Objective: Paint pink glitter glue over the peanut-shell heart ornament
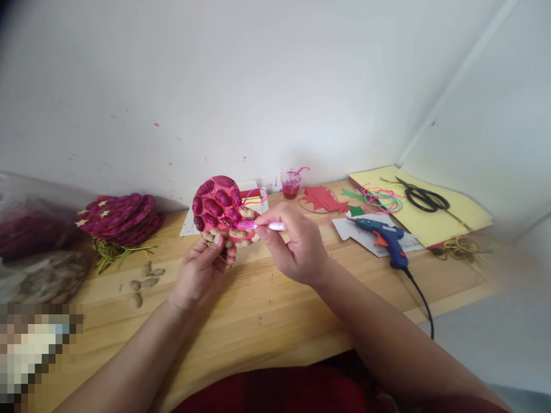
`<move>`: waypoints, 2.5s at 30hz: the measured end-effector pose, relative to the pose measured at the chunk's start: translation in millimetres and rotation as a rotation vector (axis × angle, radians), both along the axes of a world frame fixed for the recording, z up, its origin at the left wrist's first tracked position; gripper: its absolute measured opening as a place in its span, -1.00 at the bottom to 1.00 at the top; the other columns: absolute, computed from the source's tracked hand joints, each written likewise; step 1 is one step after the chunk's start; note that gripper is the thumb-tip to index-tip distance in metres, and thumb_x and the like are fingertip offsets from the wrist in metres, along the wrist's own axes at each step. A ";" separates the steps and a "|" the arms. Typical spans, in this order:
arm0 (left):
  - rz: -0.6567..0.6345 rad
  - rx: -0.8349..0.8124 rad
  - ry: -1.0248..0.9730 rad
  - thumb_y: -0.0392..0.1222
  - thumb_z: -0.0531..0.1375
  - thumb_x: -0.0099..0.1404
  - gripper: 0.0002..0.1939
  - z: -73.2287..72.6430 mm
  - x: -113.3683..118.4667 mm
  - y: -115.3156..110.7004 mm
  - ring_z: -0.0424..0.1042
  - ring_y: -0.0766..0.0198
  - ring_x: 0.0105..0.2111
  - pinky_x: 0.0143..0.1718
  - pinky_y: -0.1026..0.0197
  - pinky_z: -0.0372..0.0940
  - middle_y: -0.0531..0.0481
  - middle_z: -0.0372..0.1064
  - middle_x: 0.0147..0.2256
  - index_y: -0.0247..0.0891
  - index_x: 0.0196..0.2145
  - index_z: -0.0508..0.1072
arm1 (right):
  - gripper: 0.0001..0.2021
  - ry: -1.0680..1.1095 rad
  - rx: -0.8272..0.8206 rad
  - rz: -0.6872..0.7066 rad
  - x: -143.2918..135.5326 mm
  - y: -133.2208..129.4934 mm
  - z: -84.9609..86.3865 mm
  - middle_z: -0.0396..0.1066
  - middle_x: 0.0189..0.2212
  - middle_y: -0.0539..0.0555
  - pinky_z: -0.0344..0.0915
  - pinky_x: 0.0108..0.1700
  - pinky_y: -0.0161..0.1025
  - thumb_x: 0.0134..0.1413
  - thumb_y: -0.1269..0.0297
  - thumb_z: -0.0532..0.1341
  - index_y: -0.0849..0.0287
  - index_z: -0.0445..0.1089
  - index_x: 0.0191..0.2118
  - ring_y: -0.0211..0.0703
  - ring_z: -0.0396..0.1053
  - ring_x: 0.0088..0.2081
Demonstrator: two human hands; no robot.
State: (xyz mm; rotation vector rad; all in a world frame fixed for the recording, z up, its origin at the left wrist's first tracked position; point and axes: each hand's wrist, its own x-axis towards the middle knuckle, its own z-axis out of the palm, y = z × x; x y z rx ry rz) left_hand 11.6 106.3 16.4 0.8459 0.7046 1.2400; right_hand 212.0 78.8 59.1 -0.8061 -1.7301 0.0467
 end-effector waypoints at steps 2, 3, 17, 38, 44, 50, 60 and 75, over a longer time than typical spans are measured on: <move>-0.003 0.005 0.002 0.05 0.58 -0.01 -0.56 -1.3 0.0 0.3 0.40 0.41 -0.52 -0.51 0.39 0.31 0.06 0.46 -0.49 -0.28 -0.39 0.52 | -0.92 -0.002 -0.001 0.001 0.1 -0.3 0.0 0.50 -0.32 -0.01 0.36 -0.30 -0.29 0.31 0.40 0.25 0.09 0.41 -0.12 -0.26 0.46 -0.33; -0.002 0.005 0.000 0.05 0.58 -0.01 -0.56 -1.7 0.0 0.3 0.40 0.41 -0.52 -0.51 0.39 0.31 0.06 0.46 -0.49 -0.28 -0.38 0.53 | -0.92 -0.007 -0.004 0.002 0.2 -0.5 0.0 0.49 -0.33 -0.02 0.36 -0.31 -0.29 0.31 0.40 0.25 0.09 0.41 -0.13 -0.26 0.46 -0.34; 0.022 0.048 0.050 0.09 0.55 0.05 -0.58 -5.0 1.5 -3.3 0.41 0.39 -0.49 -0.45 0.37 0.30 0.05 0.47 -0.47 -0.26 -0.37 0.54 | -0.91 -0.049 0.027 -0.049 -4.4 -3.4 0.3 0.51 -0.34 -0.01 0.40 -0.28 -0.29 0.31 0.41 0.25 0.09 0.39 -0.12 -0.24 0.48 -0.33; 0.044 0.070 0.063 0.05 0.53 0.09 -0.60 -5.2 1.2 -2.0 0.42 0.37 -0.48 -0.43 0.32 0.32 0.04 0.47 -0.44 -0.27 -0.33 0.53 | -0.92 -0.075 0.031 -0.062 -6.2 -3.2 -0.4 0.53 -0.34 0.00 0.43 -0.33 -0.24 0.33 0.37 0.24 0.06 0.39 -0.12 -0.20 0.50 -0.36; 0.045 0.035 0.066 0.06 0.55 0.05 -0.58 -4.9 1.0 -1.6 0.42 0.38 -0.48 -0.42 0.33 0.31 0.04 0.48 -0.45 -0.26 -0.34 0.54 | -0.90 -0.024 0.069 -0.075 -4.9 -5.4 -0.6 0.55 -0.32 0.01 0.43 -0.30 -0.23 0.31 0.38 0.26 0.06 0.40 -0.10 -0.19 0.51 -0.33; 0.023 0.060 0.087 0.09 0.54 0.07 -0.58 -4.0 1.2 -2.5 0.41 0.39 -0.50 -0.46 0.35 0.28 0.04 0.48 -0.46 -0.27 -0.38 0.53 | -0.89 -0.074 0.090 -0.036 -4.9 -2.7 -0.8 0.55 -0.31 0.02 0.46 -0.28 -0.23 0.31 0.38 0.26 0.07 0.40 -0.09 -0.19 0.53 -0.31; 0.014 0.044 0.109 0.07 0.51 0.11 -0.61 -2.4 -1.0 -0.1 0.39 0.38 -0.53 -0.50 0.33 0.26 0.02 0.46 -0.48 -0.28 -0.40 0.51 | -0.88 -0.018 0.058 -0.030 -4.4 -2.4 -3.1 0.56 -0.30 0.01 0.46 -0.28 -0.21 0.32 0.37 0.26 0.05 0.40 -0.07 -0.17 0.52 -0.31; -0.017 -0.001 0.047 0.03 0.56 0.03 -0.58 -0.3 0.2 -2.0 0.40 0.39 -0.54 -0.52 0.35 0.30 0.04 0.45 -0.47 -0.29 -0.37 0.51 | -0.94 -0.023 0.025 -0.049 -3.4 -1.8 -3.0 0.52 -0.34 0.01 0.42 -0.34 -0.22 0.33 0.34 0.25 0.05 0.41 -0.12 -0.19 0.49 -0.36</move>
